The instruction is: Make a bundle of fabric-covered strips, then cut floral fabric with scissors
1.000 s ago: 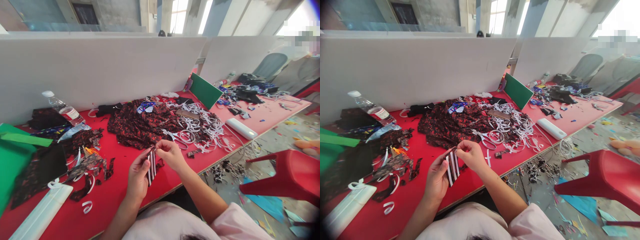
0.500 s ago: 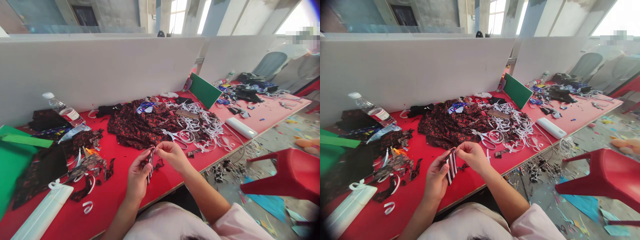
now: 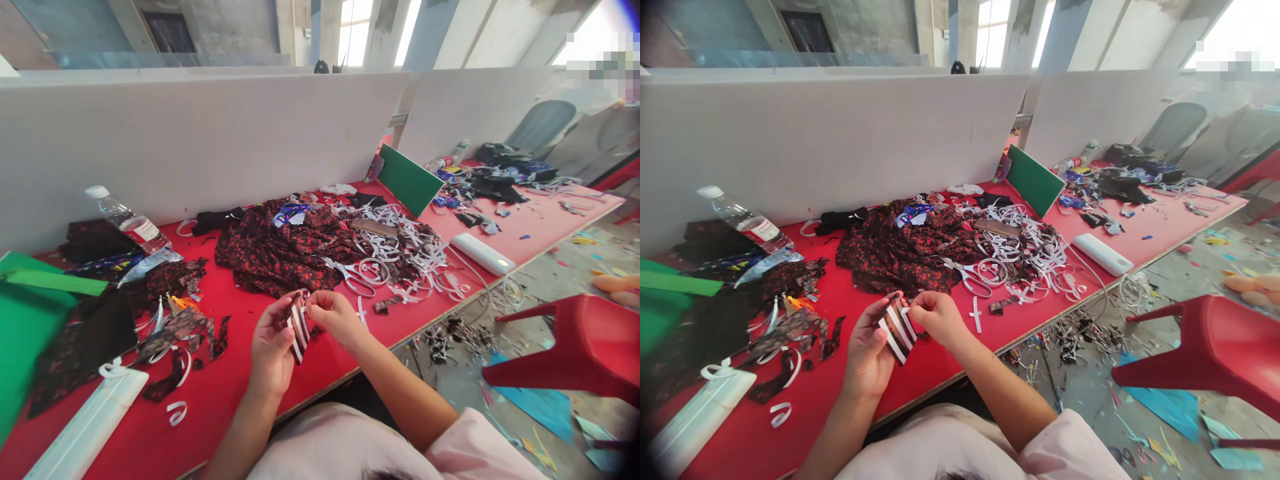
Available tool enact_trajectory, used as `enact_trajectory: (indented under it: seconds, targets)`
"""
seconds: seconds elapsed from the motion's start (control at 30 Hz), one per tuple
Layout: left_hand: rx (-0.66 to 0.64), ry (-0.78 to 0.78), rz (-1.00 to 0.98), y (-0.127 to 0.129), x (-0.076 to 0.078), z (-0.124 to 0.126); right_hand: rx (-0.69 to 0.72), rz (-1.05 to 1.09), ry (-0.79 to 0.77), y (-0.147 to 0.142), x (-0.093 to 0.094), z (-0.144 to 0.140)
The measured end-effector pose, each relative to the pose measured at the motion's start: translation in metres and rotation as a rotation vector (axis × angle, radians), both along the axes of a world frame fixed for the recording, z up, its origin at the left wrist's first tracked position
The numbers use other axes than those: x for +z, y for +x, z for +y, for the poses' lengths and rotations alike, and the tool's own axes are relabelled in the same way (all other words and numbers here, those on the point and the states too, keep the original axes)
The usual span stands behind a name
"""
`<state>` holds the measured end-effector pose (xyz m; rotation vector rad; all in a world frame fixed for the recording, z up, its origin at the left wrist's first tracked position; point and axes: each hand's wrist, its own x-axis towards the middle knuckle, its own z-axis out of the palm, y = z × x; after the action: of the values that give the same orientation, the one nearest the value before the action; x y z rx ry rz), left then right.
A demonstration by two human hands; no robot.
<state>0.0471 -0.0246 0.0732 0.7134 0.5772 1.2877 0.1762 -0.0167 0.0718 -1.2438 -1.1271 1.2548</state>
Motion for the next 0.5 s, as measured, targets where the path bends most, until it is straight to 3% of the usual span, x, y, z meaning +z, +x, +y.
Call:
enact_trajectory:
  seconds: [0.2, 0.5]
  targets:
    - [0.029, 0.0, -0.156, -0.012, 0.017, 0.012, -0.007, -0.144, -0.043, 0.004, -0.017, -0.003]
    - [0.047, 0.025, -0.347, -0.037, 0.035, 0.033, -0.123, -0.474, -0.054, 0.033, -0.025, -0.02]
